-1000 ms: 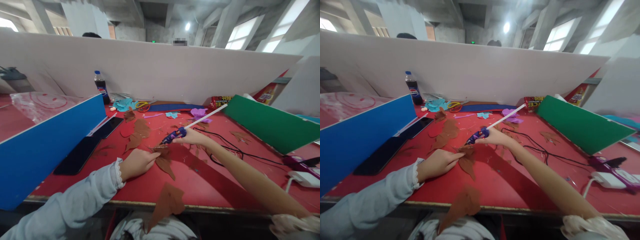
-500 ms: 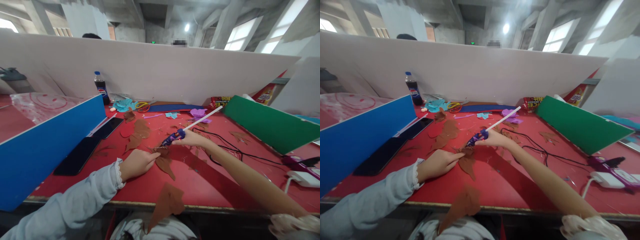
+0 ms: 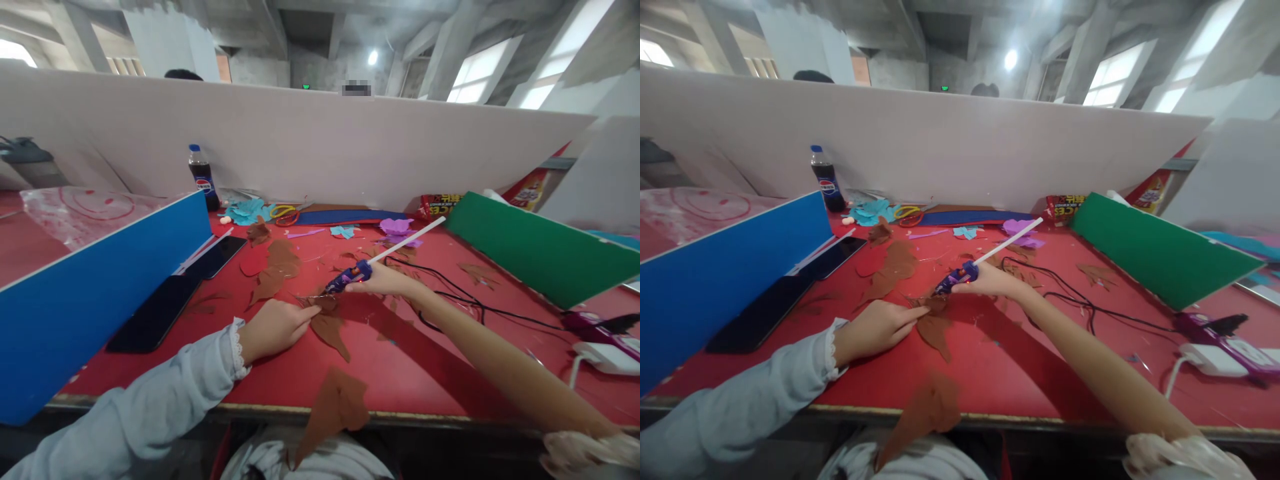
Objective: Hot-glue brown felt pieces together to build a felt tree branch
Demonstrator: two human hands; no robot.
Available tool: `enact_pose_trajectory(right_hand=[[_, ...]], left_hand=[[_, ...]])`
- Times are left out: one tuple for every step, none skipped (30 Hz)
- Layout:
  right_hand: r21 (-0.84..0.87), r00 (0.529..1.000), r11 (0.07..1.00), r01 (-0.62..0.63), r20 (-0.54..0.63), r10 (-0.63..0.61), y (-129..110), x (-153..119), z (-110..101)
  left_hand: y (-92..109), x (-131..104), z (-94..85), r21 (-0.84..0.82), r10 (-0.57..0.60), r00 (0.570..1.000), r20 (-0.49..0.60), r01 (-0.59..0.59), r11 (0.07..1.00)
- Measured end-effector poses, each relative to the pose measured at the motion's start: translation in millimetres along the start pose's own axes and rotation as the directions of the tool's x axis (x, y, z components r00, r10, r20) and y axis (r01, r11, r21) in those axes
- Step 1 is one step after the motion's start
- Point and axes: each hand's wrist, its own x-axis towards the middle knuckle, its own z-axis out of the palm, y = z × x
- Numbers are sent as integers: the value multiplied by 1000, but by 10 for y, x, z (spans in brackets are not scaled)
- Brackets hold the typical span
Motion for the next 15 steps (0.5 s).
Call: enact_pose_trajectory(right_hand=[[-2,1000,1000,-5,-5,5,3,-5,-2],[-6,1000,1000,-18,-15,18,-1,-13,-5],[-8,999,999,-34,-25,34,-11,-24,-10],[-8,998,999,-50,-28,50,-28,-38,-16],[-5,998,998,-63,-26,63,-50,-53,-22],[3,997,998,-69,-20,69,-74,-70,-29],[15,997,997,-70,-13,70,-97,-86,-36],[30,998,997,-68,-10,69,-115,-102,-43],[46,998,997,-64,-13,65,-127,-115,-48],[63,998,996,-60,-20,61,-129,-127,-53],[77,998,996,-55,-28,58,-123,-135,-57],[87,998,995,-51,-32,54,-107,-142,-61],[91,998,995,-48,-33,51,-86,-146,-65],[87,998,995,-49,-30,52,-60,-148,-70],[78,998,995,-56,-32,58,-33,-150,-75]], left_hand=[[1,0,-2,-1,1,1000,-5,-1,1000],[2,0,-2,-2,1,1000,-9,-2,1000],[2,0,-2,-4,1,1000,-12,-1,1000],[2,-1,-1,-6,1,1000,-15,-1,1000],[2,-3,2,-8,1,1000,-17,-1,1000],[1,-4,5,-12,3,1000,-19,-3,1000],[0,-6,9,-15,4,1000,-22,-5,1000],[-1,-7,12,-19,6,1000,-24,-6,1000],[-2,-9,16,-22,7,1000,-26,-8,1000],[-3,-9,19,-23,7,1000,-27,-8,1000],[-5,-10,22,-24,7,1000,-29,-8,1000],[-7,-10,25,-24,7,1000,-30,-8,1000],[-9,-10,27,-26,9,1000,-30,-10,1000],[-11,-10,30,-29,11,999,-32,-12,1000],[-13,-10,33,-32,12,999,-33,-13,999]])
